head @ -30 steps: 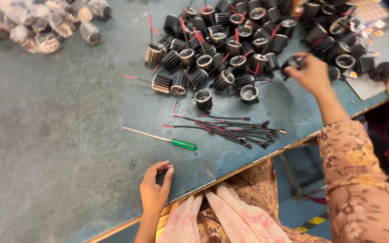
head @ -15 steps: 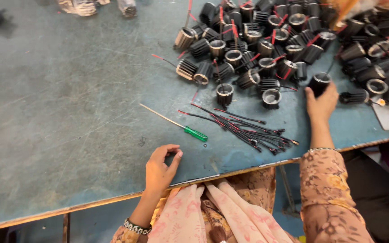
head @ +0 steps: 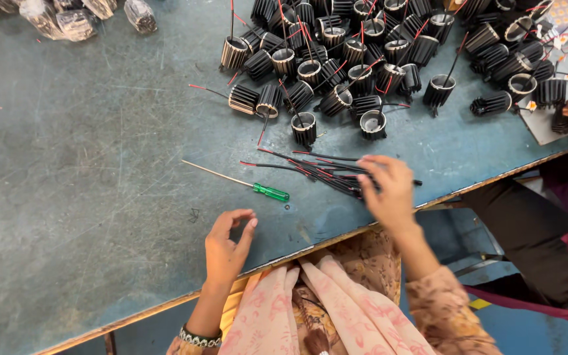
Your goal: The person assembles black cylindrical LED heat sinks with wiring and small components. Using a screwdriver and a thin metal probe, they secure wires and pieces into the fixtures at a factory workbench.
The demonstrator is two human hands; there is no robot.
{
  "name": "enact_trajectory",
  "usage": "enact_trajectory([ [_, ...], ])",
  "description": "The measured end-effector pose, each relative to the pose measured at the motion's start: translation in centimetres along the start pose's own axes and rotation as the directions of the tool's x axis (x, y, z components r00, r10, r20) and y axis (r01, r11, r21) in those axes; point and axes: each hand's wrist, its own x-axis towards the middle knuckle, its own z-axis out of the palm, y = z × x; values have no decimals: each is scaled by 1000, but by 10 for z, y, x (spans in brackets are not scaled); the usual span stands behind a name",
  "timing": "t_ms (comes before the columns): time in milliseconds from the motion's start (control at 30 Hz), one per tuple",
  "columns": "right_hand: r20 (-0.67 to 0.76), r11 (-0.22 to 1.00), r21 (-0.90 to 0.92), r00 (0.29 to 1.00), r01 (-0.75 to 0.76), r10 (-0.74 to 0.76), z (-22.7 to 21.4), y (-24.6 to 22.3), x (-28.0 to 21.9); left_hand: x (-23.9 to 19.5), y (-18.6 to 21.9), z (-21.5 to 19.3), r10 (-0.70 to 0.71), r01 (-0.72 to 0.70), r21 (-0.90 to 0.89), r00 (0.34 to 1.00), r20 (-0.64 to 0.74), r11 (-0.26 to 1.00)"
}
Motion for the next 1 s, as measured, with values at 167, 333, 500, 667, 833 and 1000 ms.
enact_trajectory([
  [167,90,967,-50,963,-251,255,-26,70,-39,54,28,14,400,-439,103,877,265,893],
  [333,122,894,98,897,-437,426,0,83,-69,118,17,68,405,-568,271,781,476,777],
  [500,154,919,187,934,-348,323,28,42,-54,116,-13,78,270,-481,335,813,516,810],
  [667,171,916,258,947,-308,270,39,3,-32,102,-19,64,229,-439,356,836,499,825],
  [833,167,915,296,958,-274,233,27,-3,-15,110,-15,45,300,-449,320,857,419,834],
  [1000,295,995,14,951,-95,87,-5,22,2,127,-27,55,271,-500,357,805,527,789],
])
